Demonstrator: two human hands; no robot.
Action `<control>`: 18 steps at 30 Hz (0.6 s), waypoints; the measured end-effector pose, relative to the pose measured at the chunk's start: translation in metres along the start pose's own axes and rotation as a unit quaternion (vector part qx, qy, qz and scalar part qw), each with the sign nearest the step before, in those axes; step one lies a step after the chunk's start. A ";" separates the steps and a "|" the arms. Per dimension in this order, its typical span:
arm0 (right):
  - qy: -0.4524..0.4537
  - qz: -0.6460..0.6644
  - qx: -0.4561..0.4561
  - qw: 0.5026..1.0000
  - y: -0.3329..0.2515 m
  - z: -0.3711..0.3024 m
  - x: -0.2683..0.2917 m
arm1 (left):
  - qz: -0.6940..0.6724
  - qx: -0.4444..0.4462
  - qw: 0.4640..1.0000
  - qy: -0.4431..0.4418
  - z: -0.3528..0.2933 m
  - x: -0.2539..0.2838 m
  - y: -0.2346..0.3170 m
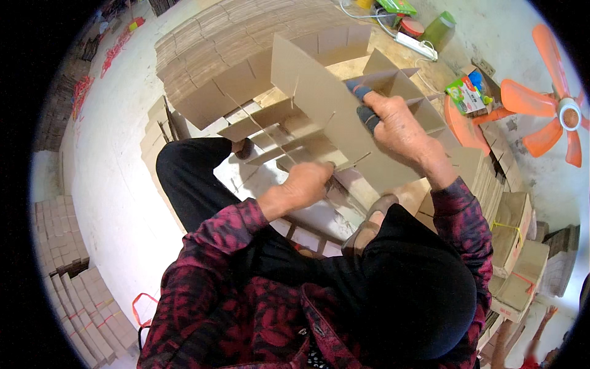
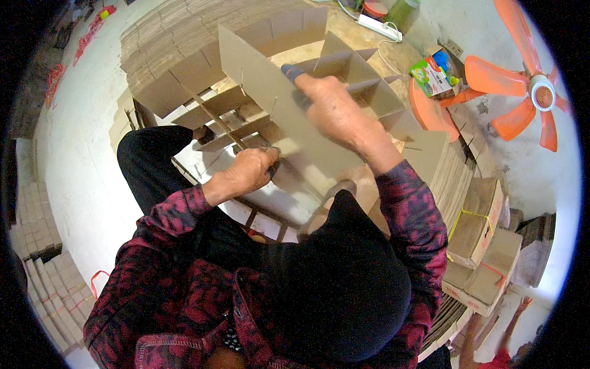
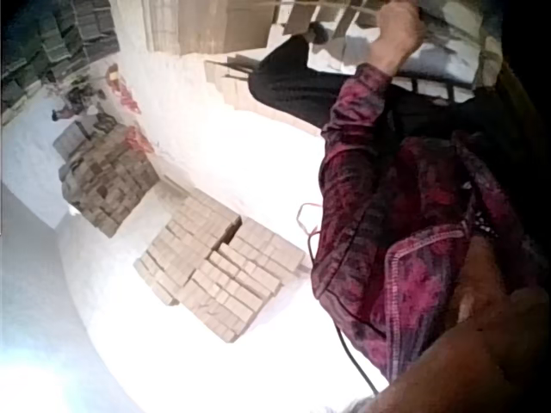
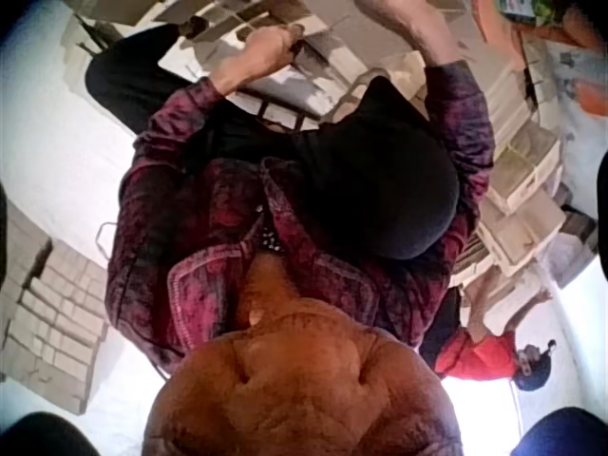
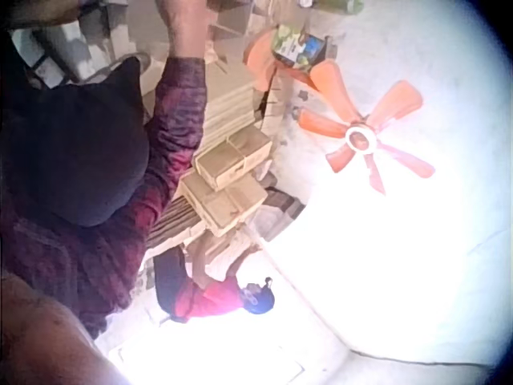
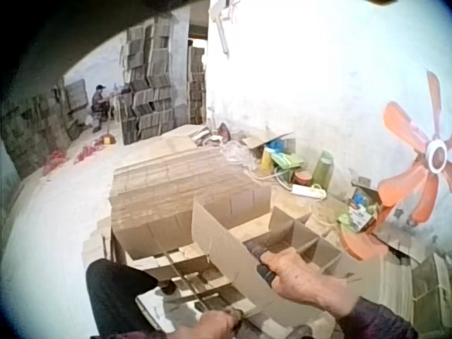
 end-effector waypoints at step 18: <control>0.020 -0.201 -0.002 0.979 0.003 -0.049 -0.063 | 0.109 0.007 0.994 -0.025 0.003 0.012 -0.026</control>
Point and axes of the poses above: each hand's wrist, its own z-axis towards the middle knuckle, its own x-axis out of the back of the hand, y = z × x, the point moved 3 cm from there along z, towards the middle knuckle, and after that the axes turned 8 degrees about x, right-handed, at the moved point
